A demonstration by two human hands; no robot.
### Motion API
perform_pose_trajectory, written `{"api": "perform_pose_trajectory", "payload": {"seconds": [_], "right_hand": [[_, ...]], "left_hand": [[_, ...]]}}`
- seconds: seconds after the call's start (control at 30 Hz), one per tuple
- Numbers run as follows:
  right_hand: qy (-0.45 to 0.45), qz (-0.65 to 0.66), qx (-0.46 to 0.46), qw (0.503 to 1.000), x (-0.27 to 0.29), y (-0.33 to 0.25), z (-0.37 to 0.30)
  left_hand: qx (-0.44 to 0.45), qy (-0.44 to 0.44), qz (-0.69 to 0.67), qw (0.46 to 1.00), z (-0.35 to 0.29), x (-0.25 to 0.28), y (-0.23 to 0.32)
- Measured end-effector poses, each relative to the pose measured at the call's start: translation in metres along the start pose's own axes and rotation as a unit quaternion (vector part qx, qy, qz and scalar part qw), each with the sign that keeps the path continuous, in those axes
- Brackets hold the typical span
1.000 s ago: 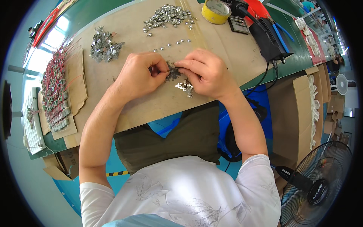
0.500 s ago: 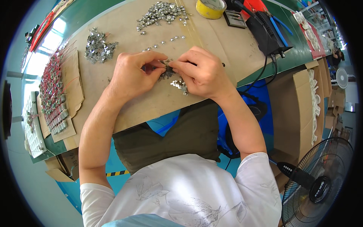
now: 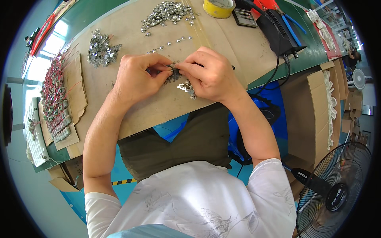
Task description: Assembling small metal components onto a wire frame at a factory workbench.
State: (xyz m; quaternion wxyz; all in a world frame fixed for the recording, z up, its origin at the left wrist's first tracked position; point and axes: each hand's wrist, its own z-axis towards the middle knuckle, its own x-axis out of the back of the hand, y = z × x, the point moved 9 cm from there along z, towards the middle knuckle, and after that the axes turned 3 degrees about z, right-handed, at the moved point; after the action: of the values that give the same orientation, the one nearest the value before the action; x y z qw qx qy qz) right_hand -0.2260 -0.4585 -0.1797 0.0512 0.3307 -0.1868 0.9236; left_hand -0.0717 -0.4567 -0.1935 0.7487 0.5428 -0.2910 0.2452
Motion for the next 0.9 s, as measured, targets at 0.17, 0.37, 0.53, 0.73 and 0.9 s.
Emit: {"api": "perform_pose_trajectory", "payload": {"seconds": [0.17, 0.37, 0.53, 0.73, 0.9], "right_hand": [[-0.008, -0.001, 0.001, 1.000, -0.001, -0.001, 0.000], [-0.034, -0.018, -0.001, 0.999, -0.001, -0.011, 0.006], [-0.116, -0.030, -0.051, 0.991, -0.009, -0.004, 0.014], [-0.120, -0.027, -0.024, 0.992, -0.009, -0.002, 0.019], [-0.140, 0.000, -0.064, 0.988, -0.008, 0.001, 0.022]], "left_hand": [[0.002, 0.000, 0.000, 1.000, -0.002, 0.000, 0.000], [0.002, 0.003, -0.001, 1.000, -0.004, -0.001, 0.001], [0.001, 0.000, -0.014, 1.000, -0.003, -0.001, -0.001], [0.029, -0.022, -0.018, 0.999, 0.002, -0.002, -0.005], [0.017, -0.010, -0.017, 1.000, 0.002, 0.000, -0.003]]}}
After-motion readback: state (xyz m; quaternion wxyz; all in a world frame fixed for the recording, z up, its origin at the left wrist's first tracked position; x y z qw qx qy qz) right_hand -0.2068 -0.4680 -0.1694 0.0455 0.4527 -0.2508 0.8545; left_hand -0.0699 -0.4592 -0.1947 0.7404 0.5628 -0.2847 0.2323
